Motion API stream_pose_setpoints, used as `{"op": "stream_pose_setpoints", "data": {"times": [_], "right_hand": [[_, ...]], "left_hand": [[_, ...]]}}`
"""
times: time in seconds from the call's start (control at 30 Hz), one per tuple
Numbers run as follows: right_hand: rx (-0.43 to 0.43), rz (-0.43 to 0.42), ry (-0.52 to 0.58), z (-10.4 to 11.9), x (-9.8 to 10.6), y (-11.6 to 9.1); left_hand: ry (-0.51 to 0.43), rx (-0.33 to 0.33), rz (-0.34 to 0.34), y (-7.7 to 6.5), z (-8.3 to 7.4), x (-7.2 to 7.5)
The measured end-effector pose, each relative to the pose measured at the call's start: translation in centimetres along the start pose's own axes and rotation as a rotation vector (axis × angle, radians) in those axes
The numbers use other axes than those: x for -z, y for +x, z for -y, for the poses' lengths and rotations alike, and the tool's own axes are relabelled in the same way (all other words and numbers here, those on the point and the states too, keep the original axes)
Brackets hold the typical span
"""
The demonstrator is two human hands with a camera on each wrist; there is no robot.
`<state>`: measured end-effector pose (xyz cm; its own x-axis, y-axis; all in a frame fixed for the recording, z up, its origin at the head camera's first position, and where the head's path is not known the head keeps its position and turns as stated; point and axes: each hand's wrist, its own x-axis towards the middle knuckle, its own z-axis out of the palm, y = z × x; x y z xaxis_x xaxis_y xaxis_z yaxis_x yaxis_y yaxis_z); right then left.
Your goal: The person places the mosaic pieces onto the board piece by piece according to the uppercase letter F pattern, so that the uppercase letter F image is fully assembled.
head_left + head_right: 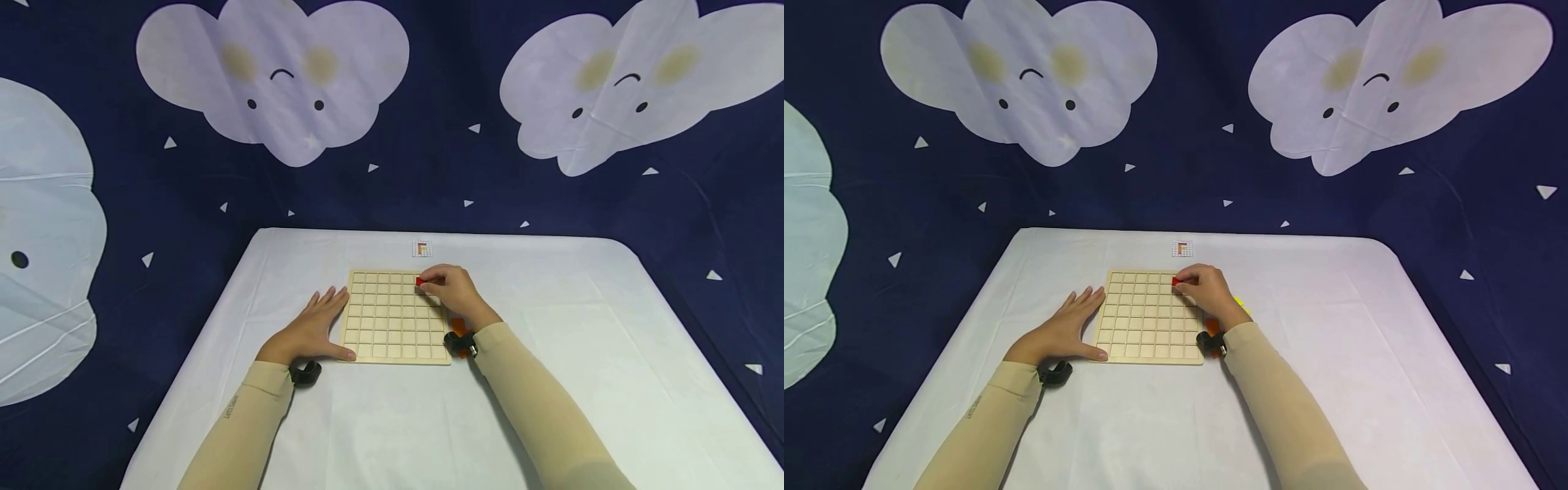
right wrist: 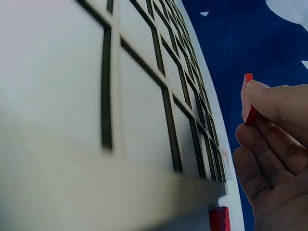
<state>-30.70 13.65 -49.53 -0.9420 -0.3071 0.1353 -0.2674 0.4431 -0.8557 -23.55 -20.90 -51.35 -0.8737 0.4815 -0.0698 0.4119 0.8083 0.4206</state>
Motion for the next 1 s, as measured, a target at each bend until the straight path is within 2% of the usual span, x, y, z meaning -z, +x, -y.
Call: {"op": "stream_pose_setpoints", "data": {"times": [0.27,0.53,1.0], "right_hand": [[-0.008,0.033,0.029,0.3,-1.1,0.5],[0.01,0.045,-0.02,0.3,-2.0,0.9],[0.049,0.069,-0.039,1.2,-3.3,1.6]], "left_hand": [[-0.003,-0.007,-0.001,0.0,0.1,0.0],[0.006,0.001,0.004,0.2,0.2,-0.2],[0.001,0.008,0.003,0.0,0.2,-0.1]]}}
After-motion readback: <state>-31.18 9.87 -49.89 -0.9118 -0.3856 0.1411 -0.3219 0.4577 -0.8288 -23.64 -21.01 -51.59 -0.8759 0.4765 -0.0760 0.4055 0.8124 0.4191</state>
